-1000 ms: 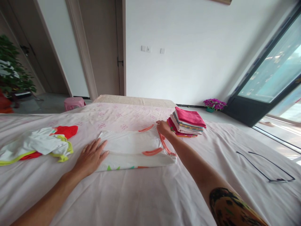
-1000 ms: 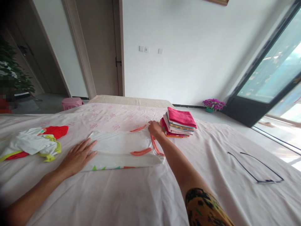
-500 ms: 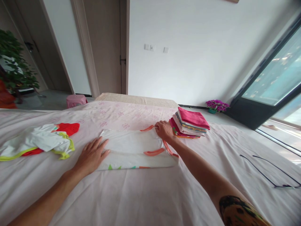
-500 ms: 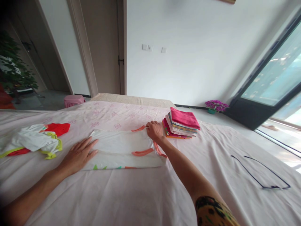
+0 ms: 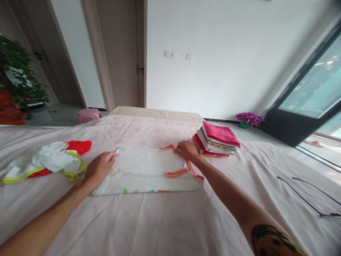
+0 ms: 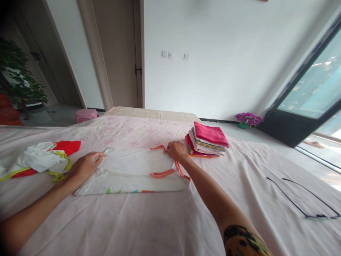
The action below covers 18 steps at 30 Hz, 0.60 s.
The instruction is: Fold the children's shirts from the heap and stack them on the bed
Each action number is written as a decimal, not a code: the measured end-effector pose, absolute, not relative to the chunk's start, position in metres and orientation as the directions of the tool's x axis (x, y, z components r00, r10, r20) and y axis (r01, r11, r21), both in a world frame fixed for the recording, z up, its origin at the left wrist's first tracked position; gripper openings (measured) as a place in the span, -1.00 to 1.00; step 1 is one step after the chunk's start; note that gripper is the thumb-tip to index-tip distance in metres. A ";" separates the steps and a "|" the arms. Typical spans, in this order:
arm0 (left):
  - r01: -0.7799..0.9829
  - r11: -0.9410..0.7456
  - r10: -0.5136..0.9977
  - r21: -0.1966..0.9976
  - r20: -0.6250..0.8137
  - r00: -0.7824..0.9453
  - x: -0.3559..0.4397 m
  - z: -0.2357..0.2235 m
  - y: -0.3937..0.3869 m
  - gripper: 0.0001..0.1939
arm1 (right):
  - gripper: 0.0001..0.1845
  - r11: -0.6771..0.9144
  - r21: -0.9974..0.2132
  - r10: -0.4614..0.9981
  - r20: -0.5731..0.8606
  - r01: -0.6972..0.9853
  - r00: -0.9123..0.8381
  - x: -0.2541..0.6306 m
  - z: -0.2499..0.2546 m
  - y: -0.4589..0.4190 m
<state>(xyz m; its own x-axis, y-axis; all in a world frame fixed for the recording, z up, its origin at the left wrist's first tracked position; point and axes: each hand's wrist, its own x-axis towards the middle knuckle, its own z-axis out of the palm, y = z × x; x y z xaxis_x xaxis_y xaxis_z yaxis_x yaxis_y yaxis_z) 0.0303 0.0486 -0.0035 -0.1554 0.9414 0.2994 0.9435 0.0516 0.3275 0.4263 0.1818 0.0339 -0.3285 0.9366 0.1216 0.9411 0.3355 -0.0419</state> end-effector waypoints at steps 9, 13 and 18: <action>0.961 0.083 0.962 0.264 0.230 -0.146 0.034 -0.001 0.134 -0.47 | -0.56 0.409 -0.169 0.911 0.009 0.897 -0.413 0.434 0.027 0.208; 0.960 0.042 0.983 0.276 0.160 -0.089 0.033 0.002 0.149 -0.61 | -0.71 0.433 -0.122 0.899 -0.006 0.893 -0.437 0.431 0.035 0.208; 0.958 -0.061 0.976 0.281 0.217 -0.001 0.024 0.016 0.124 -0.75 | -0.85 0.590 -0.037 0.795 0.201 0.807 -0.572 0.439 0.044 0.177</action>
<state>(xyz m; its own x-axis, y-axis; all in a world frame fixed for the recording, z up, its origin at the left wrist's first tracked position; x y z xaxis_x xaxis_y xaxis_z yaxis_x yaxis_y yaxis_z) 0.0244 0.1237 0.0158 -0.0015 0.9761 0.2172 0.9577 -0.0611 0.2812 0.4385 0.1775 0.0443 -0.5719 0.7953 0.2009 0.8069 0.5895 -0.0367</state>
